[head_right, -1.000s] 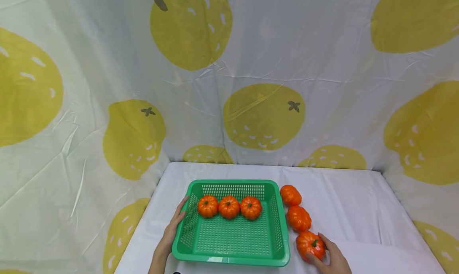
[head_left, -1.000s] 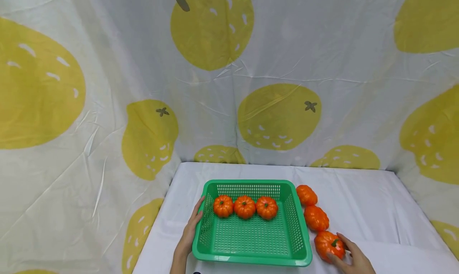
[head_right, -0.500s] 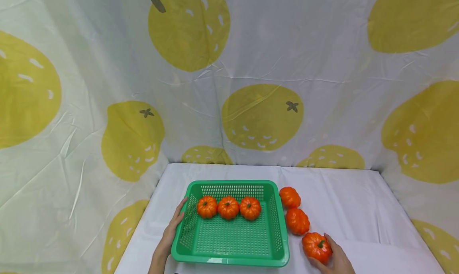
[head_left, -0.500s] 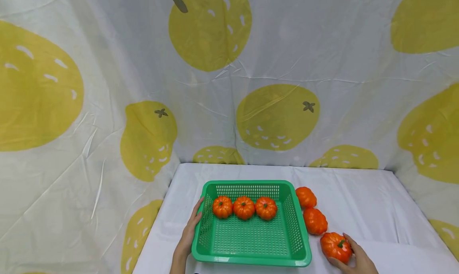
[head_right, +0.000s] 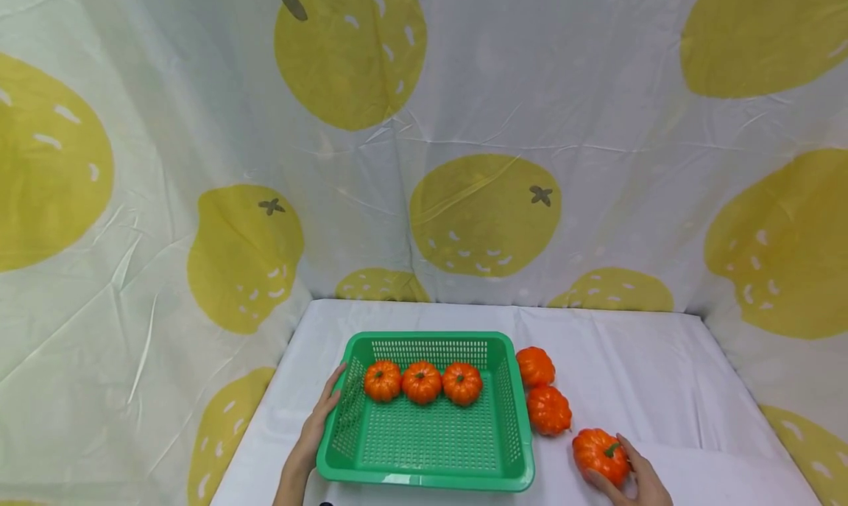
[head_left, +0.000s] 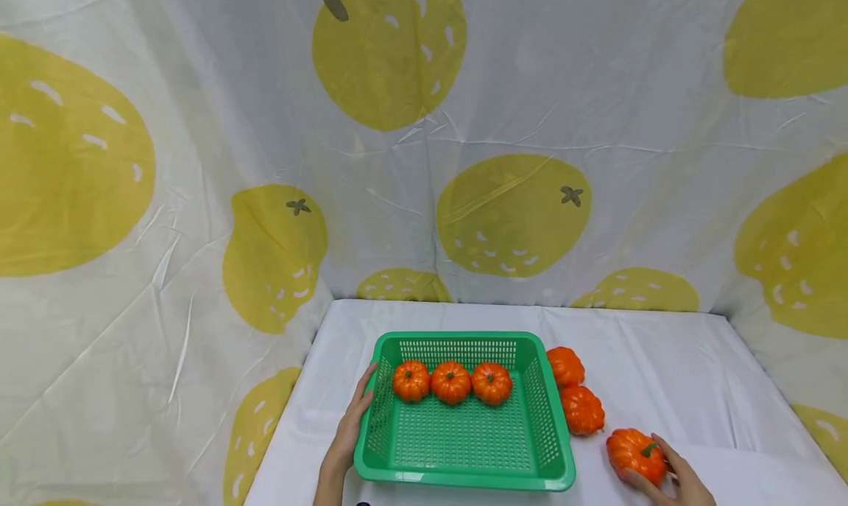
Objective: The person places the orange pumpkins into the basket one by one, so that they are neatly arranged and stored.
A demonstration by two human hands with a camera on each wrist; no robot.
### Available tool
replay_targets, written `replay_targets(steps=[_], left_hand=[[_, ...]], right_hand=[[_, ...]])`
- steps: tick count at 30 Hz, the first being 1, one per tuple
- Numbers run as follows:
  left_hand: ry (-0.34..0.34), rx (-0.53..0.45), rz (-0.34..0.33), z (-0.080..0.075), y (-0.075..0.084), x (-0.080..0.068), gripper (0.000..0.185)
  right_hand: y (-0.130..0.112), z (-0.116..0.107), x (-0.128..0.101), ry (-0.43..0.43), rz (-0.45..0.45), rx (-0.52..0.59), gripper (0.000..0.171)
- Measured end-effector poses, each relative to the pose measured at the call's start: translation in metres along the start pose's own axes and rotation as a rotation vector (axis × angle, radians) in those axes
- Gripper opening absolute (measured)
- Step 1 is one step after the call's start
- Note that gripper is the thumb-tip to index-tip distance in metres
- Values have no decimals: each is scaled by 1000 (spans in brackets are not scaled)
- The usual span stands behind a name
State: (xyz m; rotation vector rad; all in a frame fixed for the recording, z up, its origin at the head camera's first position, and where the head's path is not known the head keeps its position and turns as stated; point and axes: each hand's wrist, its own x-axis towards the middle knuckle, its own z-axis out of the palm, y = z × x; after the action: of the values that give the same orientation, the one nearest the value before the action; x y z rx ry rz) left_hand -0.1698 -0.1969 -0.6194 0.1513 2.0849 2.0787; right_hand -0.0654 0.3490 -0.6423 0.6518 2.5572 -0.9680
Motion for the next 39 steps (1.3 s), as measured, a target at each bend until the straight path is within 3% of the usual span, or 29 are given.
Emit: replay_targets(steps=[8,13,23,30,39], left_hand=[[5,6,-9,1,0,0,52],[7,7,-10,1,0,0,53],[3,1,-12,1,0,0,53],[5,4,-16,0,0,-1,53],[-3,0,-17,0,0,0,54]], right_hand=[[6,1,2,18,23,77,132],[-10,-5,-2,17,-18,128,128],[-82,-23,-18,182,-289,198,100],[-132,-18,-27,293,-528,210,84],[-181,6,-31,195,-693,276,79]])
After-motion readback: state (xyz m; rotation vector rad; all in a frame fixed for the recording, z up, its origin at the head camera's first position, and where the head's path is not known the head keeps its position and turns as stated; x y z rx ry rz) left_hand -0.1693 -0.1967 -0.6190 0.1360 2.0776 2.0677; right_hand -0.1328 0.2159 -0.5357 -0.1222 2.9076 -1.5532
